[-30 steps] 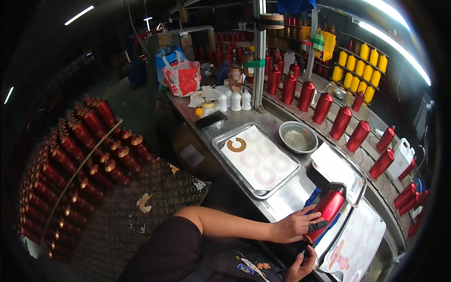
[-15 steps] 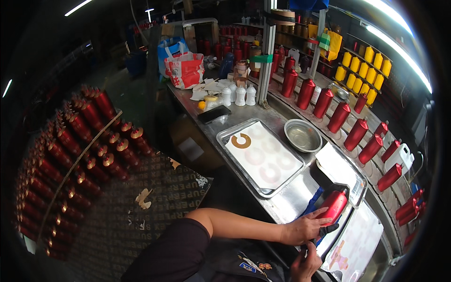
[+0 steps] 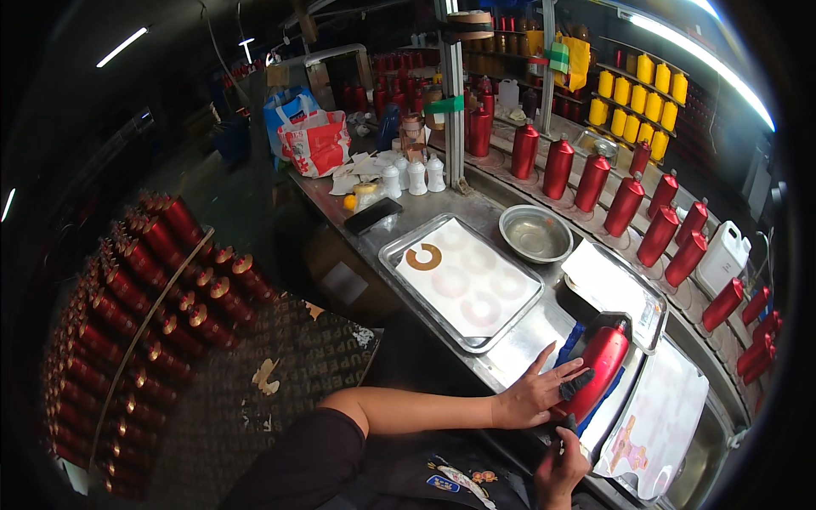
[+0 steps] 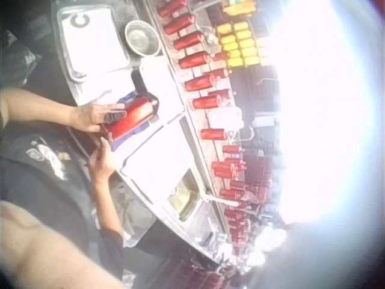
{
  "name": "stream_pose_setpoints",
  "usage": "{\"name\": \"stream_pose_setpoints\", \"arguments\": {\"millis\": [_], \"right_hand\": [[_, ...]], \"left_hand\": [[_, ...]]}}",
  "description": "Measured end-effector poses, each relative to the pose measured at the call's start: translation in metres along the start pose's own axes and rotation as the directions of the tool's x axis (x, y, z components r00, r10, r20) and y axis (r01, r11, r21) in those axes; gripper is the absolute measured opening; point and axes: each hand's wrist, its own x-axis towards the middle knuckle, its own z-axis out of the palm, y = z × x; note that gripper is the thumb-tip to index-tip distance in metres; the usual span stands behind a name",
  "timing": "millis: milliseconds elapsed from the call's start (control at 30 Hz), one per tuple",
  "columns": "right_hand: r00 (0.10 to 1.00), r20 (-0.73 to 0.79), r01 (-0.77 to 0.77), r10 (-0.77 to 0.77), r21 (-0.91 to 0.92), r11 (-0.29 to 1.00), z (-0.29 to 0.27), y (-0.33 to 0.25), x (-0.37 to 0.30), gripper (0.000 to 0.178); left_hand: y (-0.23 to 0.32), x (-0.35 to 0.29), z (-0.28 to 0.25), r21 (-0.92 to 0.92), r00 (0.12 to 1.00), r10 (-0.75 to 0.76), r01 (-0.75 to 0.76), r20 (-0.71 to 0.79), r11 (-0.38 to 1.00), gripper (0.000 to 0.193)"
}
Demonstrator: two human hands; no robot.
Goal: The person picks up a red bottle, cleans its neck with a cloth, and applies a gold circular label to the bottle's neck. They then apply a rectangular label to the bottle's body, smooth it, and place the bottle on a tray. The person repeats the process with another bottle.
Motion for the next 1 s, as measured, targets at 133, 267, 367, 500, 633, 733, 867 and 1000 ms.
{"name": "stream_pose_setpoints", "arguments": {"millis": [133, 267, 367, 500, 633, 733, 867, 1000], "right_hand": [[0.952, -0.083, -0.259, 0.295, 0.298, 0.919, 0.012, 0.001, -0.029, 0.03], [0.909, -0.112, -0.305, 0.401, 0.477, 0.824, 0.02, 0.004, -0.035, 0.029], [0.887, -0.154, -0.331, 0.436, 0.445, 0.832, 0.022, 0.004, -0.029, 0.029], [0.888, -0.088, -0.35, 0.452, 0.511, 0.785, 0.02, 0.003, -0.028, 0.032], [0.876, -0.122, -0.367, 0.467, 0.46, 0.808, 0.023, 0.003, -0.031, 0.031], [0.852, -0.137, -0.393, 0.505, 0.469, 0.791, 0.024, 0.0, -0.029, 0.03], [0.823, -0.097, -0.446, 0.56, 0.499, 0.743, 0.021, -0.004, -0.026, 0.03], [0.827, -0.115, -0.448, 0.551, 0.459, 0.767, 0.021, -0.003, -0.026, 0.03]], "left_hand": [[0.016, 0.021, 0.006, -0.002, 0.979, 0.199, -0.199, 0.037, 0.98, 0.046], [0.018, 0.033, 0.024, 0.088, 0.958, 0.288, -0.288, 0.016, 0.954, 0.014], [0.01, 0.023, 0.028, 0.015, 0.974, 0.174, -0.174, -0.143, 0.985, 0.015], [0.001, 0.004, 0.022, -0.044, 0.997, 0.067, -0.069, -0.047, 0.997, 0.044], [-0.002, -0.01, 0.019, -0.162, 0.991, -0.137, 0.137, 0.012, 0.977, 0.084], [-0.003, -0.018, 0.02, -0.173, 0.983, -0.182, 0.182, 0.014, 0.968, 0.084], [-0.009, -0.022, 0.021, -0.185, 0.983, -0.179, 0.182, 0.035, 0.966, 0.082], [-0.005, -0.014, 0.013, -0.15, 0.98, -0.182, 0.193, 0.086, 0.97, 0.08]]}}
